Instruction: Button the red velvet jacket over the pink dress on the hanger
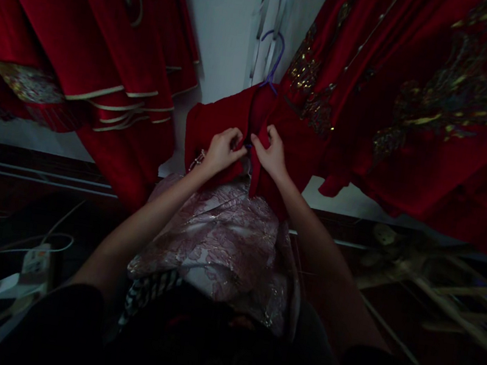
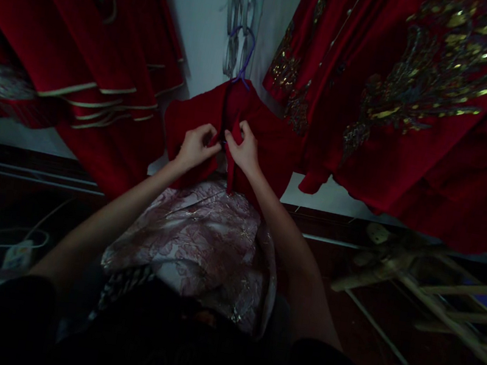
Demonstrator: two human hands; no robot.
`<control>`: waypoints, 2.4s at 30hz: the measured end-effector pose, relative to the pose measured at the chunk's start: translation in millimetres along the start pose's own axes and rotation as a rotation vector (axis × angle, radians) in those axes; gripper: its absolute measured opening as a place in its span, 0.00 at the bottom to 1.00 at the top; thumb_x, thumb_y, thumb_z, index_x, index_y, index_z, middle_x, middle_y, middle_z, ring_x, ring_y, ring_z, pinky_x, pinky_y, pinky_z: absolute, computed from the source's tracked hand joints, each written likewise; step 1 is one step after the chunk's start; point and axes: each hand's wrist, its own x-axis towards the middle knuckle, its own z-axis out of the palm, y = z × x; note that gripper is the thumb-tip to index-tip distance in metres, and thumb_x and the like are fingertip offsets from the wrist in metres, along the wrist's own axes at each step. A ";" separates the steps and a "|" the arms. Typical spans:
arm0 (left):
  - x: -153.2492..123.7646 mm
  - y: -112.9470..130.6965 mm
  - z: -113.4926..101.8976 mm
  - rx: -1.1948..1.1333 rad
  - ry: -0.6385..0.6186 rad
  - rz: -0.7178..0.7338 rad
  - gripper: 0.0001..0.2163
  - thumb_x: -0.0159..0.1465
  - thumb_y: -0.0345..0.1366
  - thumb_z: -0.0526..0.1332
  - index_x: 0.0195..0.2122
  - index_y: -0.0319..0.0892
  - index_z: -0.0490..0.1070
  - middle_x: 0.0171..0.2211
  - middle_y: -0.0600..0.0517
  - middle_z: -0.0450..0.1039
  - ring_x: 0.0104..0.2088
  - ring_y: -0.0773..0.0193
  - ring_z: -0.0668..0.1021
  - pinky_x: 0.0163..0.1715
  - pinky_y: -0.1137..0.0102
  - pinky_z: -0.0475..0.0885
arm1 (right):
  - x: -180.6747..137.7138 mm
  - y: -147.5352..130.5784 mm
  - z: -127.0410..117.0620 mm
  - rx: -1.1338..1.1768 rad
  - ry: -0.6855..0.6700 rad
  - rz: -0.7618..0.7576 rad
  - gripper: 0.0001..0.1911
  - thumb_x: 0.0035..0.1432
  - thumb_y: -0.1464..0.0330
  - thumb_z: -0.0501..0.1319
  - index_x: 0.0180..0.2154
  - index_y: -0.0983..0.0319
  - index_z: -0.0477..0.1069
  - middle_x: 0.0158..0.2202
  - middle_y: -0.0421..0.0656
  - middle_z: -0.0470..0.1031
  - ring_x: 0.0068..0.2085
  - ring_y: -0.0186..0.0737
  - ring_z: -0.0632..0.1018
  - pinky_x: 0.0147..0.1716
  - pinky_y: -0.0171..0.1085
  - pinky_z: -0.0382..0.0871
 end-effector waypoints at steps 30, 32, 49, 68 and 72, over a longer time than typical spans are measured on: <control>-40.1 11.5 21.2 -0.374 0.177 -0.286 0.05 0.59 0.34 0.65 0.36 0.42 0.74 0.36 0.50 0.79 0.37 0.65 0.80 0.38 0.70 0.76 | -29.4 -2.0 -9.1 0.280 -0.114 0.118 0.15 0.50 0.59 0.68 0.37 0.60 0.73 0.38 0.41 0.77 0.36 0.35 0.79 0.35 0.37 0.79; -40.2 13.6 19.0 -0.363 0.152 -0.280 0.06 0.58 0.35 0.65 0.37 0.42 0.74 0.37 0.50 0.79 0.37 0.64 0.81 0.39 0.69 0.76 | -30.6 -1.0 -6.8 0.240 -0.062 0.108 0.14 0.51 0.60 0.67 0.37 0.60 0.74 0.40 0.42 0.78 0.36 0.35 0.79 0.36 0.37 0.78; -25.7 10.5 27.6 -0.367 0.129 -0.239 0.08 0.54 0.32 0.67 0.33 0.42 0.69 0.32 0.53 0.76 0.30 0.69 0.79 0.34 0.73 0.77 | -35.3 -19.6 -11.6 0.113 0.027 -0.019 0.10 0.54 0.63 0.66 0.40 0.57 0.77 0.42 0.42 0.74 0.39 0.36 0.79 0.39 0.40 0.80; -21.7 0.0 24.9 -0.334 0.012 -0.080 0.03 0.58 0.31 0.62 0.33 0.41 0.73 0.35 0.49 0.77 0.37 0.63 0.79 0.42 0.66 0.75 | -23.4 -11.3 -6.7 0.061 -0.027 0.013 0.11 0.47 0.71 0.64 0.36 0.60 0.69 0.40 0.41 0.72 0.38 0.34 0.76 0.38 0.37 0.79; -24.6 2.4 30.5 -0.363 -0.053 -0.056 0.07 0.59 0.29 0.60 0.38 0.42 0.72 0.39 0.49 0.76 0.41 0.63 0.79 0.44 0.67 0.75 | -21.1 -2.9 -2.0 -0.005 -0.006 0.014 0.12 0.48 0.73 0.62 0.36 0.59 0.66 0.40 0.41 0.70 0.39 0.35 0.75 0.39 0.36 0.77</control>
